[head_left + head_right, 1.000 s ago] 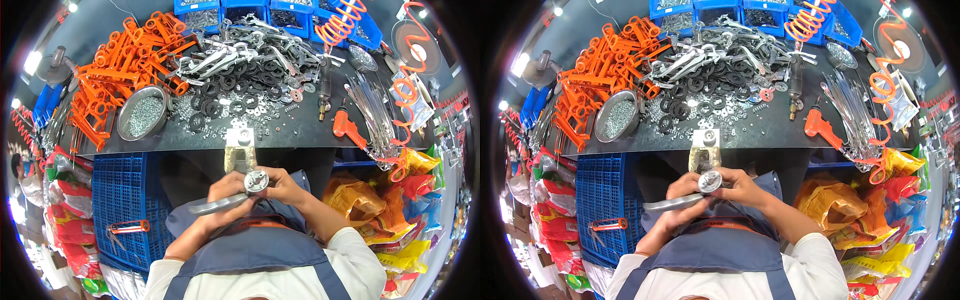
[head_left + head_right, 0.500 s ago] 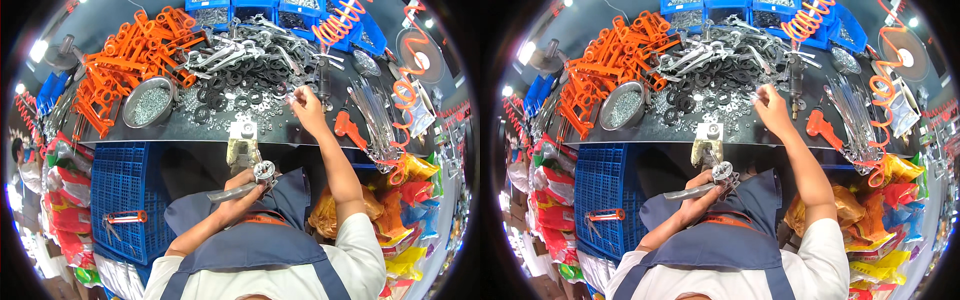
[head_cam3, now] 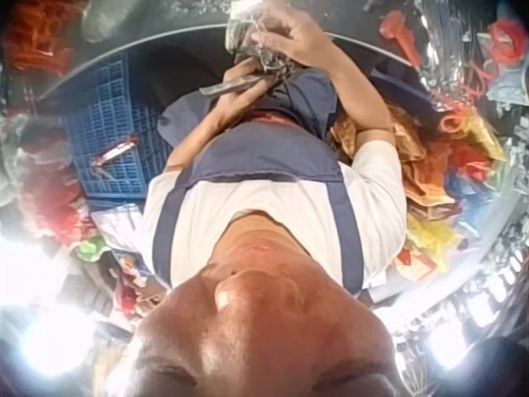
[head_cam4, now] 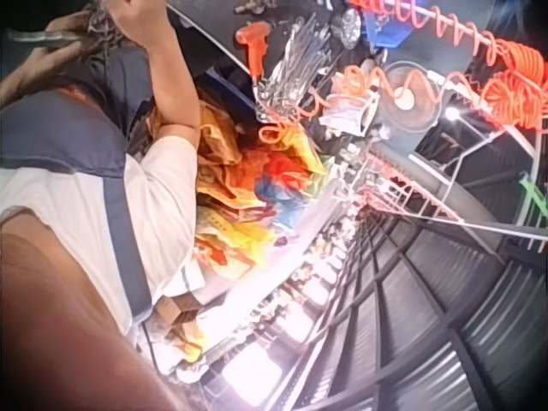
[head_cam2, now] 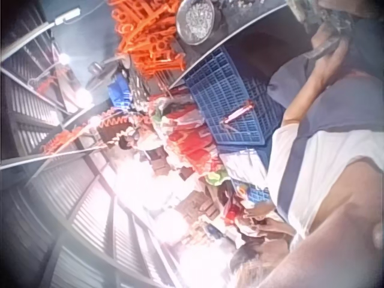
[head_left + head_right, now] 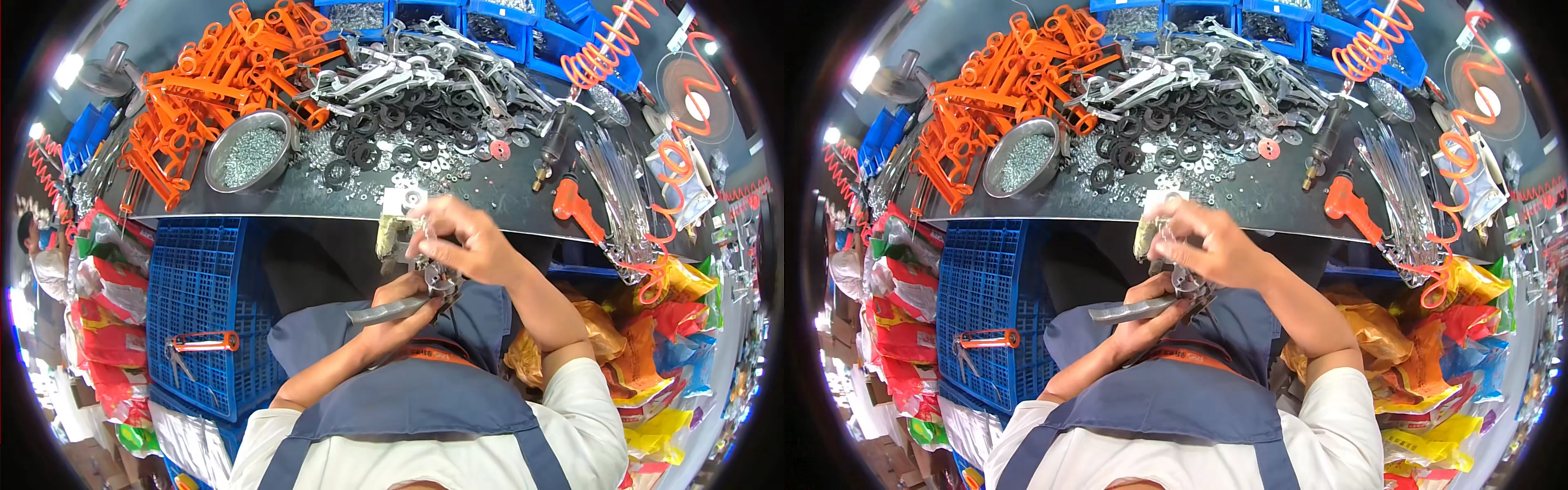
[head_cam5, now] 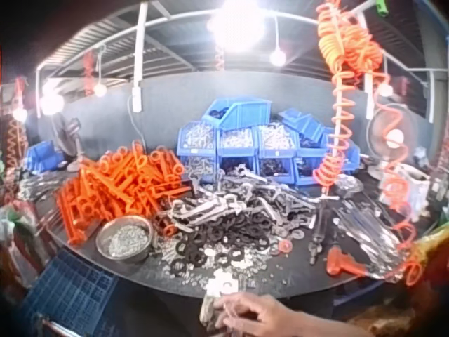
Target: The person unwraps a small item by hand, then assembles caulking guns by fitting together metal levers, rods, springs, washers, and frames, driving screws into the assemblies with a pneumatic screwdriver.
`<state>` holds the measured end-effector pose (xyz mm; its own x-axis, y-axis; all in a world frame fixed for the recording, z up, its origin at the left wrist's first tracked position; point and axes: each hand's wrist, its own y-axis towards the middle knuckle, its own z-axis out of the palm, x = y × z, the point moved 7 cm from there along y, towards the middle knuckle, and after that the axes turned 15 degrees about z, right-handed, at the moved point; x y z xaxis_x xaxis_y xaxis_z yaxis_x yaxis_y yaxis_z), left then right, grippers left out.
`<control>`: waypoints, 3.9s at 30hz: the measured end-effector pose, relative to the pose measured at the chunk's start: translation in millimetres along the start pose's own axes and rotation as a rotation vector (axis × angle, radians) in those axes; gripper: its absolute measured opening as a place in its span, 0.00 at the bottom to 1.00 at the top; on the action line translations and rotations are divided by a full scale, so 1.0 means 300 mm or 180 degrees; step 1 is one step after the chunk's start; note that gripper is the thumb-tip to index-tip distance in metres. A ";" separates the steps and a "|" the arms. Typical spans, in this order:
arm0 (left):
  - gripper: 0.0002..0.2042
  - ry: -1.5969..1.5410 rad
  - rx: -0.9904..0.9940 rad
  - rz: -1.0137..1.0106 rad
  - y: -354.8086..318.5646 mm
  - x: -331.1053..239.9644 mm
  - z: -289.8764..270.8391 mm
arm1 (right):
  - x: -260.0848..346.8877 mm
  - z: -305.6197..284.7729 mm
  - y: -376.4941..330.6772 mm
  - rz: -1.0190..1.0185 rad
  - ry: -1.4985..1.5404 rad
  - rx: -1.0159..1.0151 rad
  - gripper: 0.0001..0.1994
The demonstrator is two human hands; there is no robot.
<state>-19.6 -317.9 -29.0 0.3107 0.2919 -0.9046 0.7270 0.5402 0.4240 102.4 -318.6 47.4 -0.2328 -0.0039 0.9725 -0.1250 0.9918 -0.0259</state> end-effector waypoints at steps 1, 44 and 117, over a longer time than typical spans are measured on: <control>0.06 0.0000 0.0037 -0.0085 -0.002 0.001 0.002 | 0.008 0.018 -0.005 -0.0097 0.0068 0.0022 0.13; 0.25 0.0503 -0.0673 0.2297 0.079 -0.238 -0.270 | -0.119 0.204 -0.114 0.0225 0.0650 -0.0239 0.13; 0.13 0.3045 0.0235 0.1640 0.060 0.042 -0.158 | -0.243 0.037 0.055 0.0544 -0.2916 -0.2054 0.12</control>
<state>-31.7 -267.2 -30.6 0.0066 0.9805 -0.1963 0.6910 0.1374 0.7097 106.5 -303.3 -26.5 -0.8507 0.3092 0.4252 0.4353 0.8677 0.2399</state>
